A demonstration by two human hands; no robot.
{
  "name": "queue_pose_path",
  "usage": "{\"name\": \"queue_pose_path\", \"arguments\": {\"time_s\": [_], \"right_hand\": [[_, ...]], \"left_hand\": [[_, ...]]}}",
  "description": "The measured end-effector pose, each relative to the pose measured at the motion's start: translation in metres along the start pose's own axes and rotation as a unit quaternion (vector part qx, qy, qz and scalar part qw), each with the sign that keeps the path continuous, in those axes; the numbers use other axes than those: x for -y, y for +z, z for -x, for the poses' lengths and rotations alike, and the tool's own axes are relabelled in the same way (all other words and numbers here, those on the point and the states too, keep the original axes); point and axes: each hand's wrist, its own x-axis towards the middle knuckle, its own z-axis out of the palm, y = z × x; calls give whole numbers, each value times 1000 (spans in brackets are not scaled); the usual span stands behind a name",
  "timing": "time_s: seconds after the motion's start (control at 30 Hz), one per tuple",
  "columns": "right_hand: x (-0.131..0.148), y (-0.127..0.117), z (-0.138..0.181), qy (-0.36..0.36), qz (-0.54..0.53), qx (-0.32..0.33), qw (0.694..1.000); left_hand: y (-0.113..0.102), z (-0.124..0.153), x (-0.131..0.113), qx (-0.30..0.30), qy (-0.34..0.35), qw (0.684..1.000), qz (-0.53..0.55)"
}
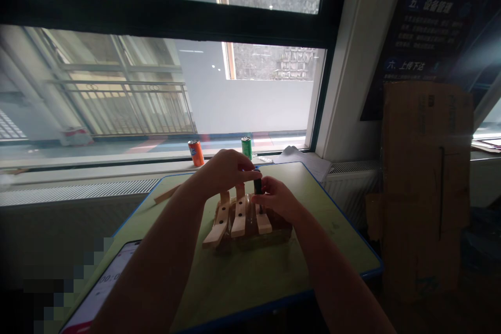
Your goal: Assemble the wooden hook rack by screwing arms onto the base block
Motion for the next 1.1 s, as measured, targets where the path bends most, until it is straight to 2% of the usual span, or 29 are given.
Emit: {"name": "queue_pose_path", "arguments": {"time_s": [0.07, 0.23, 0.37, 0.47, 0.7, 0.9, 1.1], "right_hand": [[1, 0, 1, -3, 5, 2, 1000], [-1, 1, 1, -14, -14, 10, 1000], [-5, 7, -1, -10, -25, -20, 999], [-3, 10, 0, 5, -26, -4, 1000], [2, 5, 3, -12, 0, -10, 1000], [-2, 3, 0, -14, 31, -50, 998], [1, 3, 2, -30, 28, -16, 999]], "left_hand": [[0, 0, -2, 21, 18, 1000, 5], [0, -1, -1, 24, 46, 999, -6], [-2, -3, 0, -22, -20, 999, -43], [0, -4, -1, -36, -49, 997, -54], [10, -3, -8, -30, 83, 996, 3], [10, -4, -7, -80, 13, 995, -53], [4, -4, 0, -44, 49, 996, -62]]}}
